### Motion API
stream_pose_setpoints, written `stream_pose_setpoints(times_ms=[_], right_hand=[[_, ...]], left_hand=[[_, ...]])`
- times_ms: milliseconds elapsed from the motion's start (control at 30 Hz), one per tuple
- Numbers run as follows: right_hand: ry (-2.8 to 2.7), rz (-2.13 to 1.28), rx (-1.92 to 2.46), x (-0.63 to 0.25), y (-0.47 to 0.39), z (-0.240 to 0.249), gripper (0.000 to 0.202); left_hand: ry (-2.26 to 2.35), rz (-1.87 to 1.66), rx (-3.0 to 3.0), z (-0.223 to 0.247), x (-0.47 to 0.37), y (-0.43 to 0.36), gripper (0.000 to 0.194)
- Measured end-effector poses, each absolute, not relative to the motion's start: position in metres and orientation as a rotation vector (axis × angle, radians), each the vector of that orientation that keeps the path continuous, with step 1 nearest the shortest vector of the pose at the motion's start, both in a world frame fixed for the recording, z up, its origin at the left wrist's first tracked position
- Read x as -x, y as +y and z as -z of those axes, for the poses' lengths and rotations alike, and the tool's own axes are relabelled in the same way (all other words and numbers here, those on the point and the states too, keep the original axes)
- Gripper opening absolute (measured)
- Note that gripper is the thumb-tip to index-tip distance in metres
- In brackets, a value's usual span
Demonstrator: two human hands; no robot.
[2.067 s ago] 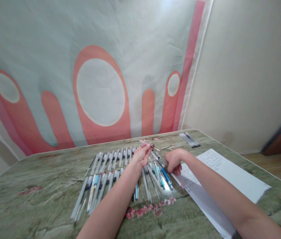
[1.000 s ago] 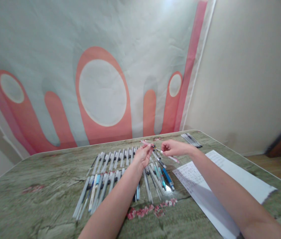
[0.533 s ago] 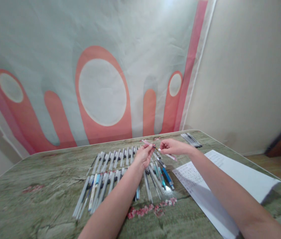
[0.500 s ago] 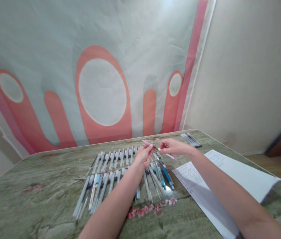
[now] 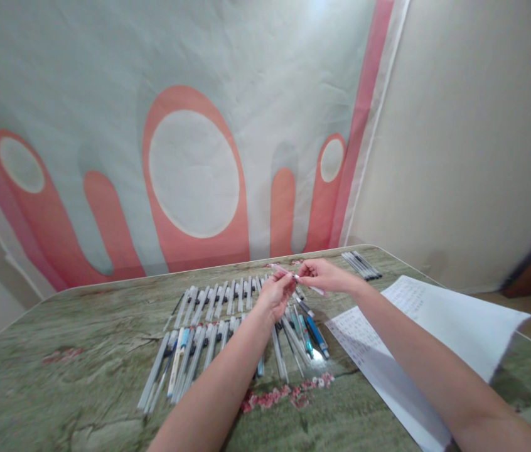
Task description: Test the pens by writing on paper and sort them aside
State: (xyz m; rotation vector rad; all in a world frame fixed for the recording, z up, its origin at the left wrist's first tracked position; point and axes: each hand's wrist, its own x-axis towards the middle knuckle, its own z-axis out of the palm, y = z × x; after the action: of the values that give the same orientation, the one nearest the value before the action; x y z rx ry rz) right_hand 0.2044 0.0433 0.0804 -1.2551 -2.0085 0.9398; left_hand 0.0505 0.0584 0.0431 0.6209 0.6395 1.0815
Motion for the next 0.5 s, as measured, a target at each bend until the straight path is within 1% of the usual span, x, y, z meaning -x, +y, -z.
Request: stream_pose_setpoints(times_ms=[500], right_hand=[[-2.036,-0.823,1.247,-0.2082,0.0462,-0.0768,0.024]], left_hand=[[0.658,-1.119,-0.675,-0.0468,-0.0507,0.0551,0.010]])
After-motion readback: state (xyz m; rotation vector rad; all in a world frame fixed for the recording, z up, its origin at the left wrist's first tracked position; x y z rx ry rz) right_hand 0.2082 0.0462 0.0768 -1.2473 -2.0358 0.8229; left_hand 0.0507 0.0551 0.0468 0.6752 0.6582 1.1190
